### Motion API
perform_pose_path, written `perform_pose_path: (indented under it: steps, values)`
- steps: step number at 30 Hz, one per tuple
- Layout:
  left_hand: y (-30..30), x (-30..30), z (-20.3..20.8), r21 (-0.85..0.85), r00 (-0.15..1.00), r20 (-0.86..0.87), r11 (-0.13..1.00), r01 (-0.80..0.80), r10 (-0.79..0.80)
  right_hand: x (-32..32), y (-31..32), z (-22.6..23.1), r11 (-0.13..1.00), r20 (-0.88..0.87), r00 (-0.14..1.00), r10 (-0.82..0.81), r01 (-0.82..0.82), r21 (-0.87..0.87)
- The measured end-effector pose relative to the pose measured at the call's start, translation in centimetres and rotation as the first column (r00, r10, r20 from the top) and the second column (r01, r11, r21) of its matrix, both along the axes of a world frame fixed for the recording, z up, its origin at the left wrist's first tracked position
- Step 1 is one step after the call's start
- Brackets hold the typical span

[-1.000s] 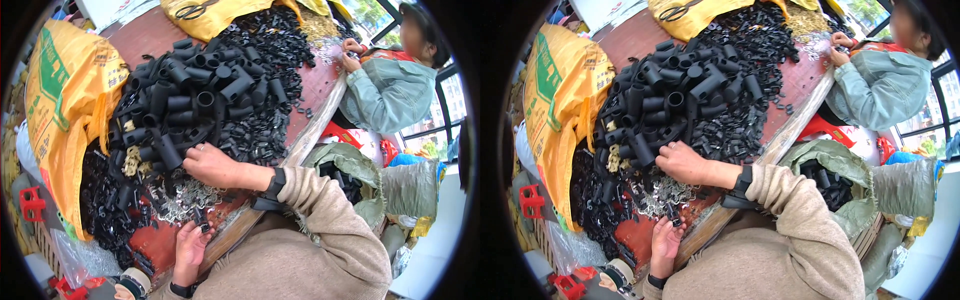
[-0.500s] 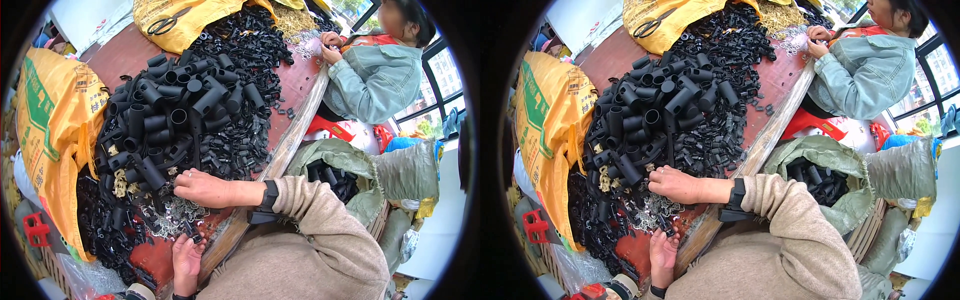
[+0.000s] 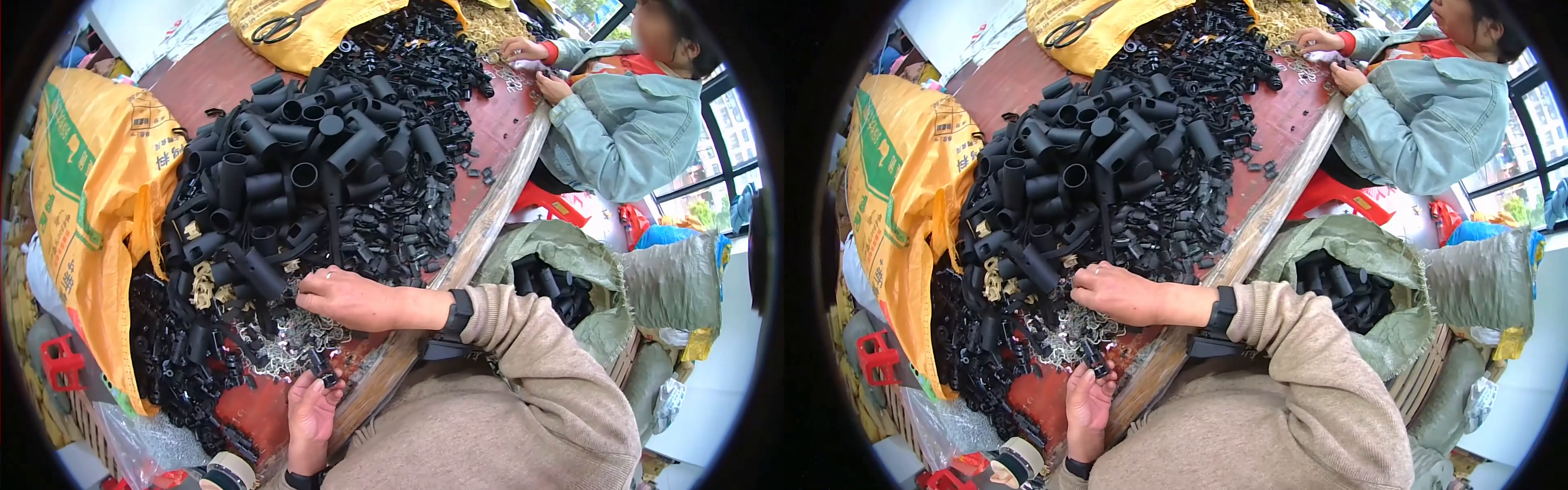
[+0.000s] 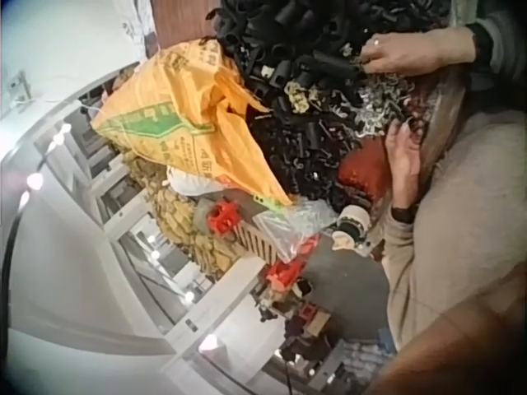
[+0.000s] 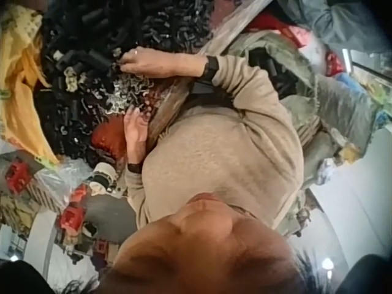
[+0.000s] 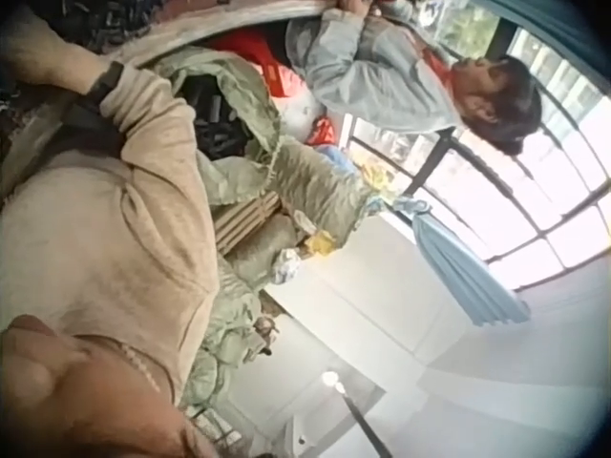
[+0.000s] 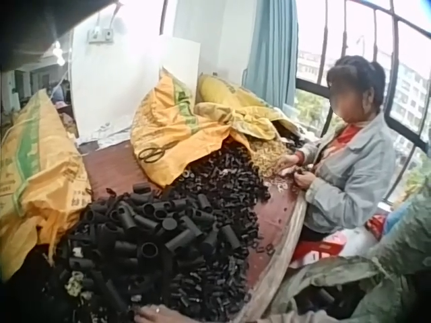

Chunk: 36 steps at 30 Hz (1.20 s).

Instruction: The person assembles components by hand, picking up a black plastic housing and a small tan insert, fitting the insert into the housing, and then pressing a metal clip onto the assembly. They repeat this process, occasionally moving piles of parts aside to reach more components.

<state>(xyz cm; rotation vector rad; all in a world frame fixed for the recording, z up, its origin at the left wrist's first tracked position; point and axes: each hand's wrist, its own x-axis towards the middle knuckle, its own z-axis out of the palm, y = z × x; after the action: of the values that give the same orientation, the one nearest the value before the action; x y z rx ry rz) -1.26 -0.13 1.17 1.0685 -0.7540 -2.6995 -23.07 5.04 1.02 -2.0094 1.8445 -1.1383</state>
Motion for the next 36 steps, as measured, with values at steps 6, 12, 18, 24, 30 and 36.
perform_pose_path:
  steps: [6, 12, 18, 24, 30, 36]
  values:
    - [0.2, -0.4, 0.3, -0.005, 1.000, -0.012, 1.000, 0.003, -0.003, -0.3, 1.0, 0.4, 1.000, 0.101, 0.995, 0.020, -0.021, 0.008]
    - [-0.2, -1.2, 1.2, -0.034, 0.991, -0.120, 0.998, -0.060, 0.055, 0.1, 1.8, 1.8, 0.979, 0.855, 0.498, -0.142, -0.055, 0.194]
    - [0.1, -1.4, 1.5, -0.052, 0.965, -0.246, 0.993, -0.110, 0.094, 1.8, 2.9, 2.2, 0.964, 0.963, 0.160, -0.219, -0.121, 0.239]
    - [-0.1, -0.1, 1.1, -0.016, 0.972, -0.218, 0.995, -0.099, 0.093, 1.3, 2.8, 2.0, 0.951, 0.881, 0.389, -0.271, -0.034, 0.307]
    - [-0.1, 1.2, 0.4, 0.013, 0.969, -0.223, 0.995, -0.103, 0.103, 0.3, -0.2, 2.0, 0.977, 0.080, 0.981, -0.177, 0.166, 0.130]
    - [0.0, 2.1, 0.7, 0.016, 0.971, -0.226, 0.997, -0.079, 0.080, -0.6, -4.3, 0.3, 0.922, -0.432, 0.849, -0.303, 0.376, 0.093]
